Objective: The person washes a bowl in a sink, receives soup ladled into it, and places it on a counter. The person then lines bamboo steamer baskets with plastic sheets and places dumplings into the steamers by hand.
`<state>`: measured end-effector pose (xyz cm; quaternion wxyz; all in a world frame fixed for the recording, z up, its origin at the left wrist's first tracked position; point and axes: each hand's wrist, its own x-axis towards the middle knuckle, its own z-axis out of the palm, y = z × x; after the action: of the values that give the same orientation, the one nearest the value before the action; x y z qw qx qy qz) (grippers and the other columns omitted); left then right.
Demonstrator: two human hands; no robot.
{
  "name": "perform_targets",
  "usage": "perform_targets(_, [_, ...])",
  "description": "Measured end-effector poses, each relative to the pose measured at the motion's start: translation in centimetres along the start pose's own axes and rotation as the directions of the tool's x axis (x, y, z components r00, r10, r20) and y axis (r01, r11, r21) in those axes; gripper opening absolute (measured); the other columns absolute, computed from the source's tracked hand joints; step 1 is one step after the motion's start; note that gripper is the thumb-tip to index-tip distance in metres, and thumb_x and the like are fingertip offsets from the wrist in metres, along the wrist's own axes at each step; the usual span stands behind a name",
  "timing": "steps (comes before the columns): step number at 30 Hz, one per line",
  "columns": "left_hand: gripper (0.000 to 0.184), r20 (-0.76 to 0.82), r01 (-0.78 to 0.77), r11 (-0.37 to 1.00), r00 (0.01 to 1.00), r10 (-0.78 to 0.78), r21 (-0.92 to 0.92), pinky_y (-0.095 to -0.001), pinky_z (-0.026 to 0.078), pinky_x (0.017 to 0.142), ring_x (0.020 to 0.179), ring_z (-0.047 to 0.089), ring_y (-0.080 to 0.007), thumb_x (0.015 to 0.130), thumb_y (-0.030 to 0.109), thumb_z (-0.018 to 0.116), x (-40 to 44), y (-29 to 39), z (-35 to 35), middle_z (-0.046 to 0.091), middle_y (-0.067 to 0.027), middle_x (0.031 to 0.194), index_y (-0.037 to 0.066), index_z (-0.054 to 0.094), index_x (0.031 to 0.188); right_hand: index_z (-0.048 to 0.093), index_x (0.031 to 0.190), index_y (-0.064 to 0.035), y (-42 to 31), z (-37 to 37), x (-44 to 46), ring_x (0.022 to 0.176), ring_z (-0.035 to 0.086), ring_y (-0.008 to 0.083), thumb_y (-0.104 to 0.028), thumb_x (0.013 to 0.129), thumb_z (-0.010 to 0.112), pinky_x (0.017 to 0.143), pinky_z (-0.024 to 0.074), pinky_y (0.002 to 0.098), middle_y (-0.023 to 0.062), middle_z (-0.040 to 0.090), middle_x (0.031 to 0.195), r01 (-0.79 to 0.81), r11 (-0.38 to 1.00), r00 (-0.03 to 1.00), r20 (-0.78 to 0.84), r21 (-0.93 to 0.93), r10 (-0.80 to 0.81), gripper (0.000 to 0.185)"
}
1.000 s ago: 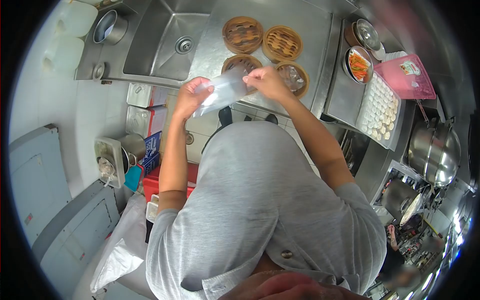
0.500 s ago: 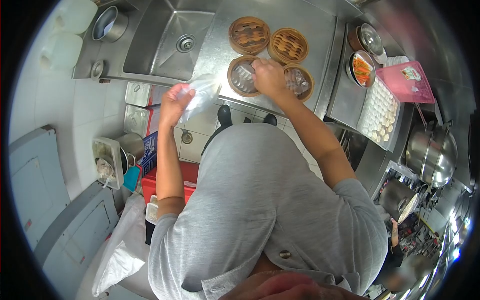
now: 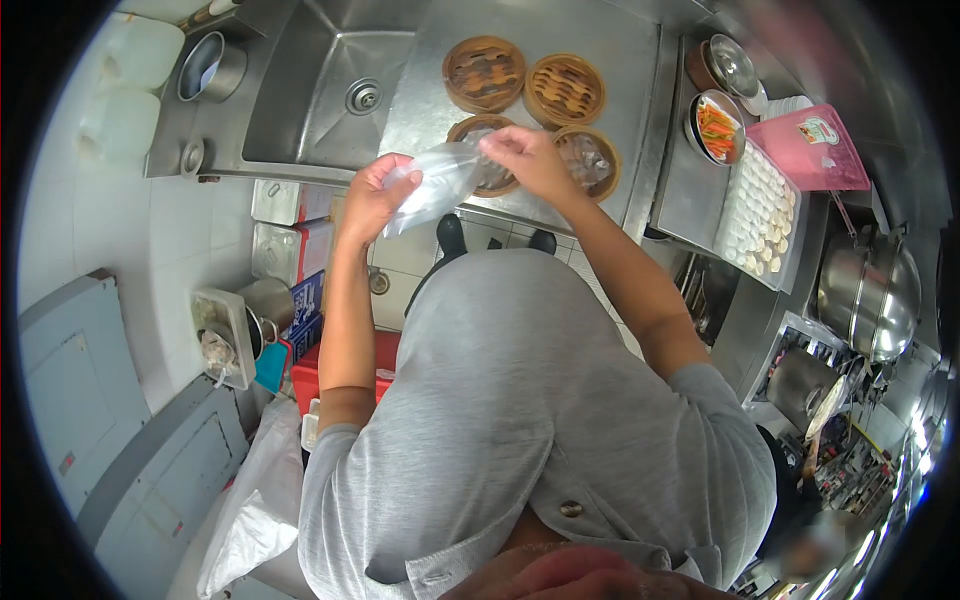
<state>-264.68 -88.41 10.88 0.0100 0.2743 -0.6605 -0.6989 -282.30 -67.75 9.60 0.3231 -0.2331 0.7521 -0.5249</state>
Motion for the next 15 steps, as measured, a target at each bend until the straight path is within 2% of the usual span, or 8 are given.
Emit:
perform_targets(3, [0.015,0.038,-0.012,0.999,0.999,0.014,-0.039,-0.0216,0.047,0.064,0.070,0.059,-0.0039,0.091,0.016,0.073,0.7,0.5,1.2,0.067,0.0030,0.083,0.007,0.068,0.100,0.073,0.089,-0.0011,1.5,0.2,0.1,0.072,0.061,0.0062,-0.020,0.086,0.080,0.065,0.0489,0.0227,0.0024,0.071,0.080,-0.037,0.933,0.978,0.206,0.357,-0.040,0.020])
perform_targets(4, [0.014,0.042,-0.017,0.999,0.999,0.019,-0.052,-0.0216,0.047,0.064,0.070,0.059,-0.0039,0.091,0.016,0.073,0.8,0.6,1.4,0.068,0.0029,0.083,0.007,0.068,0.100,0.072,0.091,0.0017,1.9,0.1,0.1,0.074,0.063,0.0074,-0.011,0.083,0.080,0.068,0.0499,0.0229,0.0038,0.071,0.083,-0.088,0.903,0.979,0.202,0.420,0.001,0.017])
perform_targets(7, [0.012,0.053,-0.028,0.998,0.998,0.030,-0.048,-0.0218,0.047,0.064,0.069,0.059,-0.0040,0.092,0.016,0.072,1.3,0.8,1.8,0.068,0.0026,0.084,0.007,0.068,0.099,0.073,0.094,0.0002,1.5,-1.0,0.0,0.080,0.065,0.0094,-0.010,0.087,0.076,0.076,0.0506,0.0249,0.0050,0.072,0.087,-0.120,0.913,0.977,0.211,0.389,0.038,0.013])
perform_targets(10, [0.012,0.074,-0.028,1.000,0.997,0.028,0.002,-0.0220,0.047,0.064,0.070,0.059,-0.0040,0.092,0.016,0.072,1.7,1.2,2.0,0.068,0.0026,0.084,0.007,0.068,0.099,0.074,0.093,0.0011,1.0,-2.2,0.0,0.081,0.065,0.0093,-0.011,0.087,0.075,0.077,0.0507,0.0251,0.0067,0.073,0.088,-0.045,0.966,0.976,0.217,0.253,-0.011,0.013])
perform_targets(13, [0.012,0.072,-0.021,0.999,0.997,0.023,-0.030,-0.0219,0.047,0.064,0.070,0.058,-0.0039,0.092,0.015,0.072,1.9,1.4,2.2,0.068,0.0025,0.083,0.007,0.068,0.098,0.075,0.093,0.0038,-0.2,-3.1,0.0,0.075,0.064,0.0103,-0.013,0.085,0.077,0.071,0.0516,0.0255,0.0073,0.074,0.084,0.031,0.993,0.986,0.160,0.111,-0.049,0.019])
perform_targets(15, [0.010,0.045,-0.034,0.999,0.998,0.036,-0.037,-0.0217,0.046,0.064,0.071,0.058,-0.0037,0.091,0.014,0.072,2.1,1.8,2.3,0.068,0.0022,0.083,0.006,0.068,0.097,0.075,0.092,0.0036,0.2,-3.9,0.7,0.073,0.064,0.0100,-0.014,0.085,0.077,0.069,0.0512,0.0258,0.0075,0.073,0.081,0.044,0.987,0.992,0.111,0.157,-0.062,0.020])
